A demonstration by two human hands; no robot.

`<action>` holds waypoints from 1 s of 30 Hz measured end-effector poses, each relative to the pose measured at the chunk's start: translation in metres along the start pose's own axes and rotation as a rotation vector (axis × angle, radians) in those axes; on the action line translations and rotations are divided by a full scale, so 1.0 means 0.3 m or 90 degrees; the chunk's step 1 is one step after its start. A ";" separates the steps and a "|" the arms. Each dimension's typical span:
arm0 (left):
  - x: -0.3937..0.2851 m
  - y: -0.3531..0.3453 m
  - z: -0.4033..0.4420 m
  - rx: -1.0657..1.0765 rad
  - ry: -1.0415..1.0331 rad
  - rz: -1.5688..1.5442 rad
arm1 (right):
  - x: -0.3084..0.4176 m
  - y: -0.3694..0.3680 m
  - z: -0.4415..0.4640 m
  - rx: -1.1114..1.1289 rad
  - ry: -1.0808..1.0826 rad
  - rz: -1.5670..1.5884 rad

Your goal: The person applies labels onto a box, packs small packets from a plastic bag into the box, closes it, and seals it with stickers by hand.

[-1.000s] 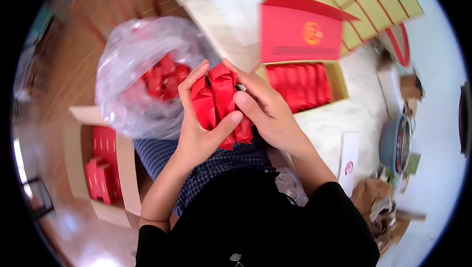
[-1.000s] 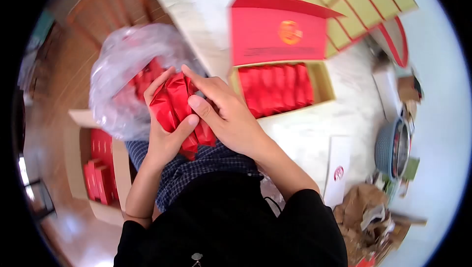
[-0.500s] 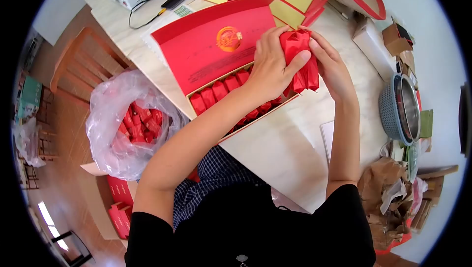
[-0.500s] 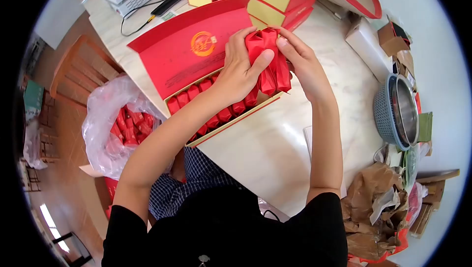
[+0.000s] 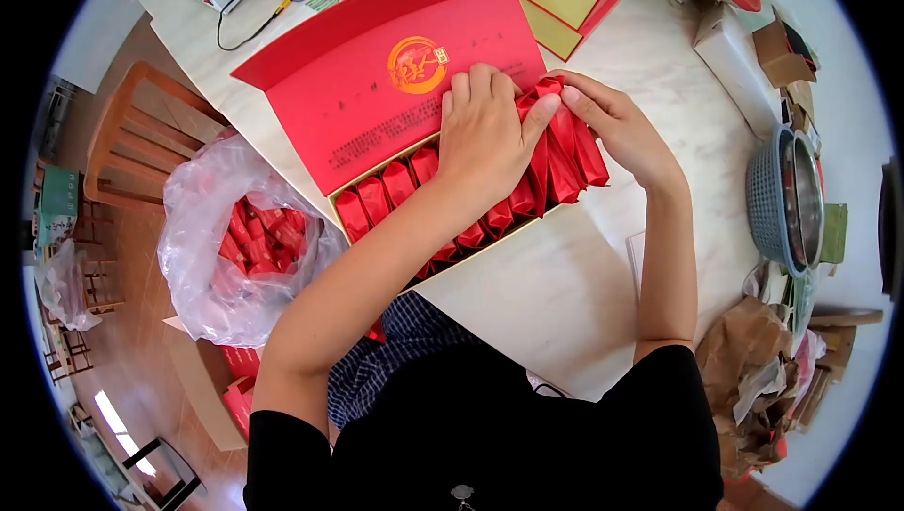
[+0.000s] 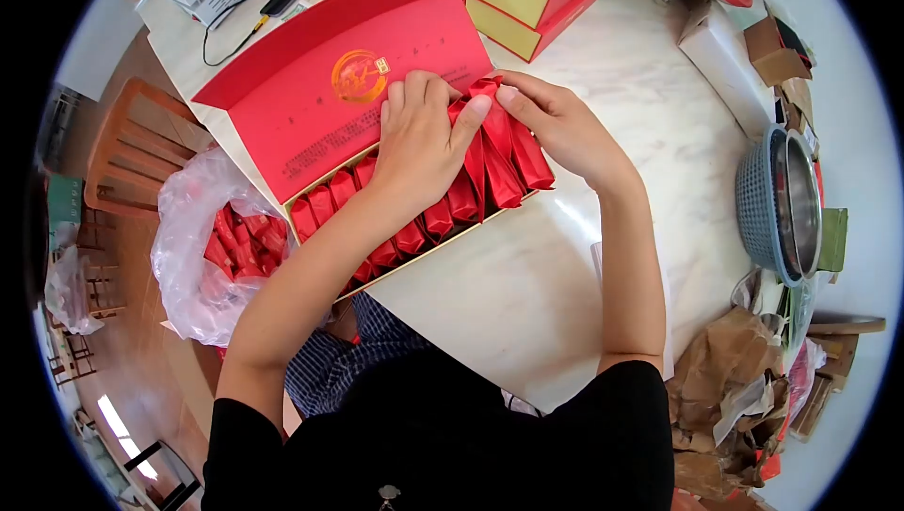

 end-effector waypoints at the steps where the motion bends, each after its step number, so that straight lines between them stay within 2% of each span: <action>1: -0.002 0.002 0.000 -0.025 -0.020 0.019 | 0.017 -0.004 0.002 0.001 0.032 -0.035; 4: -0.010 0.012 0.003 -0.063 -0.046 0.028 | 0.021 -0.011 0.016 -0.002 0.086 -0.059; 5: -0.010 0.014 0.003 -0.069 -0.045 0.028 | 0.024 -0.007 0.007 0.016 0.039 -0.100; 6: -0.004 0.016 0.007 -0.075 -0.045 0.012 | 0.016 -0.018 0.015 -0.011 0.094 -0.083; 9: 0.003 0.021 0.004 -0.084 -0.060 0.013 | 0.012 -0.037 0.020 -0.021 0.036 -0.067; 11: 0.011 0.016 0.007 -0.076 -0.052 0.019 | 0.012 -0.046 0.027 -0.064 0.038 -0.214; 12: 0.015 0.012 0.010 -0.064 -0.048 0.035 | 0.016 -0.078 0.022 -0.063 0.038 -0.221; 14: 0.019 0.002 0.010 -0.078 -0.069 0.063 | 0.053 -0.136 -0.020 -0.271 0.084 -0.424; 15: 0.021 -0.004 0.009 -0.087 -0.090 0.097 | 0.034 -0.177 -0.022 -0.291 0.087 -0.442; 16: 0.027 -0.011 0.011 -0.093 -0.086 0.095 | -0.002 -0.212 -0.019 -0.274 0.011 -0.439; 18: 0.021 -0.040 0.020 -0.067 -0.115 0.197 | -0.002 -0.216 -0.018 -0.280 0.010 -0.438; 20: 0.027 -0.033 0.016 -0.070 -0.117 0.219 | -0.016 -0.226 -0.015 -0.287 0.045 -0.455; 22: 0.012 0.019 0.001 -0.050 -0.154 0.070 | -0.010 -0.224 -0.008 -0.295 0.089 -0.477; 23: 0.022 0.036 -0.017 -0.002 -0.108 -0.023 | -0.014 -0.222 -0.010 -0.291 0.063 -0.474; 24: 0.014 0.095 -0.037 -0.012 -0.103 -0.020 | -0.017 -0.223 -0.012 -0.286 0.035 -0.468; 26: 0.028 0.235 -0.098 -0.075 -0.065 -0.148 | -0.010 -0.221 -0.016 -0.272 0.019 -0.446; 28: 0.087 0.374 -0.196 -0.171 -0.059 -0.191 | -0.005 -0.222 -0.013 -0.274 0.018 -0.452; 30: 0.176 0.441 -0.337 -0.308 -0.023 -0.268 | 0.005 -0.224 -0.012 -0.236 -0.047 -0.431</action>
Point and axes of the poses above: each hand's wrist, its own z-axis towards the middle knuckle, its own y-axis out of the back of the hand, x = y × z, the point moved 5 cm from there along z, towards the middle knuckle, and after that the axes turned 12 degrees about -z, right-handed, at the moved point
